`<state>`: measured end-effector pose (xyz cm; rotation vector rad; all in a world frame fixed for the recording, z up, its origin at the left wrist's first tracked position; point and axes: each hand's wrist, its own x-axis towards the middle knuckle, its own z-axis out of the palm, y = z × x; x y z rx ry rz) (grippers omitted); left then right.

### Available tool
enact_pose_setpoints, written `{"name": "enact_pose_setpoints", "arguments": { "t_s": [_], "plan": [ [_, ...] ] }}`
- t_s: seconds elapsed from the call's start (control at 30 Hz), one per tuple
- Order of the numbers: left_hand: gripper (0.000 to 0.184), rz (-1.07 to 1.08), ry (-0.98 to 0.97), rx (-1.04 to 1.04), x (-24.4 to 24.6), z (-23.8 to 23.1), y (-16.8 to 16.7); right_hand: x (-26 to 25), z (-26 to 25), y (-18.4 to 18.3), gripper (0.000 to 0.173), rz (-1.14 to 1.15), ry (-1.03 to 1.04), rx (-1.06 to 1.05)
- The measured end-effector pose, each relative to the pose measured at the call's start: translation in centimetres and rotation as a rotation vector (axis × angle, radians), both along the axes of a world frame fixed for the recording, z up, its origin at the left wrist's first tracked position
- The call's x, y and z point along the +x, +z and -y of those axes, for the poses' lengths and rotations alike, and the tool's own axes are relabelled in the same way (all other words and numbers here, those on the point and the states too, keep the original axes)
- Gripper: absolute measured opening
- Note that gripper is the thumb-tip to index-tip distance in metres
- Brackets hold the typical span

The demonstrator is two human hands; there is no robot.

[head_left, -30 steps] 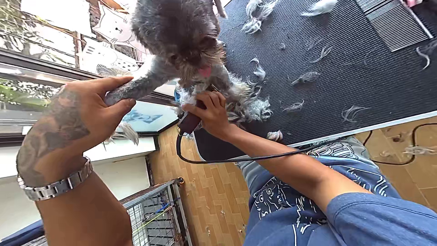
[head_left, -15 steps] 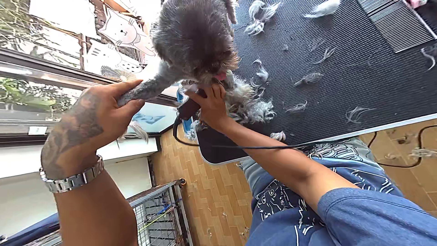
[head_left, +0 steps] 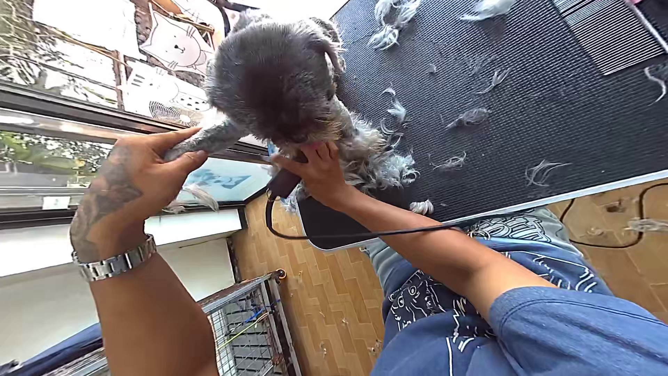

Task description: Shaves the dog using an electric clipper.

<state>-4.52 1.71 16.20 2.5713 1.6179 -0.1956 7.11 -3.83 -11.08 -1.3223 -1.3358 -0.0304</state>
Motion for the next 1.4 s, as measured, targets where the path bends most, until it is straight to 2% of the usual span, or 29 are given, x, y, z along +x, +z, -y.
{"name": "enact_pose_setpoints", "arguments": {
  "t_s": [0.03, 0.17, 0.23, 0.33, 0.37, 0.47, 0.53, 0.57, 0.63, 0.67, 0.7, 0.73, 0.8, 0.83, 0.9, 1.0, 1.07, 1.17, 1.2, 1.33, 1.4],
  "plan": [
    [0.036, 0.003, 0.002, -0.005, 0.1, 0.1, 0.0, -0.1, -0.6, -0.1, 0.059, -0.03, -0.025, -0.026],
    [0.036, -0.009, 0.008, -0.003, 0.2, 0.4, -0.4, -0.5, -2.5, -0.5, 0.032, -0.19, -0.019, -0.222],
    [0.035, 0.009, 0.028, -0.004, 0.0, 0.3, -1.1, -0.7, -2.5, -0.2, 0.032, -0.199, 0.016, -0.292],
    [0.035, 0.08, 0.147, 0.002, -1.0, -0.7, -3.9, 0.3, 0.2, 0.2, 0.053, -0.094, 0.167, -0.143],
    [0.034, 0.104, 0.186, 0.012, -1.2, -1.4, -5.3, 1.1, 1.8, 0.1, 0.053, -0.05, 0.221, -0.054],
    [0.028, 0.141, 0.248, 0.119, -0.8, -3.3, -10.0, 3.7, 6.5, -0.6, 0.041, 0.041, 0.357, 0.18],
    [0.036, 0.187, 0.241, 0.225, -1.0, -3.6, -13.7, 6.1, 9.1, -0.8, 0.038, 0.052, 0.388, 0.218],
    [0.049, 0.25, 0.231, 0.252, -1.2, -3.2, -15.5, 7.4, 10.0, -0.7, 0.038, 0.014, 0.394, 0.205],
    [0.071, 0.514, 0.228, 0.333, -0.4, -1.2, -18.9, 10.5, 11.1, 0.1, 0.036, -0.145, 0.381, 0.119],
    [0.073, 0.667, 0.26, 0.386, 1.1, 0.9, -19.9, 12.1, 11.5, 0.6, 0.034, -0.248, 0.368, 0.054],
    [0.067, 0.789, 0.312, 0.441, 3.6, 3.4, -20.5, 14.0, 11.5, 1.1, 0.037, -0.347, 0.349, -0.002],
    [0.056, 0.894, 0.372, 0.471, 6.7, 6.0, -20.8, 15.8, 11.5, 1.5, 0.047, -0.446, 0.336, -0.058],
    [0.042, 1.161, 0.415, 0.38, 12.5, 9.3, -22.4, 19.1, 11.6, 2.2, 0.07, -0.682, 0.301, -0.154],
    [0.037, 1.27, 0.392, 0.325, 14.5, 9.5, -23.6, 20.4, 11.2, 2.4, 0.076, -0.806, 0.264, -0.159],
    [0.041, 1.388, 0.457, 0.247, 17.9, 8.0, -25.3, 22.3, 10.0, 2.3, 0.075, -1.009, 0.232, -0.071],
    [0.045, 1.465, 0.665, 0.273, 21.7, 4.9, -26.7, 24.5, 8.5, 2.0, 0.077, -1.146, 0.174, 0.02],
    [0.05, 1.446, 0.736, 0.313, 23.1, 3.7, -27.3, 25.8, 7.7, 1.7, 0.077, -1.219, 0.161, -0.027],
    [0.044, 1.391, 0.832, 0.388, 24.2, 2.4, -27.1, 28.2, 6.0, 2.1, 0.065, -1.478, 0.276, -0.051],
    [0.041, 1.378, 0.858, 0.404, 24.4, 1.9, -27.0, 29.0, 5.2, 2.3, 0.064, -1.498, 0.31, -0.048],
    [0.038, 1.46, 0.919, 0.413, 24.5, 1.3, -25.9, 30.8, 1.1, 1.0, 0.086, -1.271, 0.29, -0.228],
    [0.037, 1.559, 0.927, 0.368, 24.6, 1.3, -24.8, 31.0, -1.3, 0.0, 0.092, -1.267, 0.286, -0.307]
  ]
}}
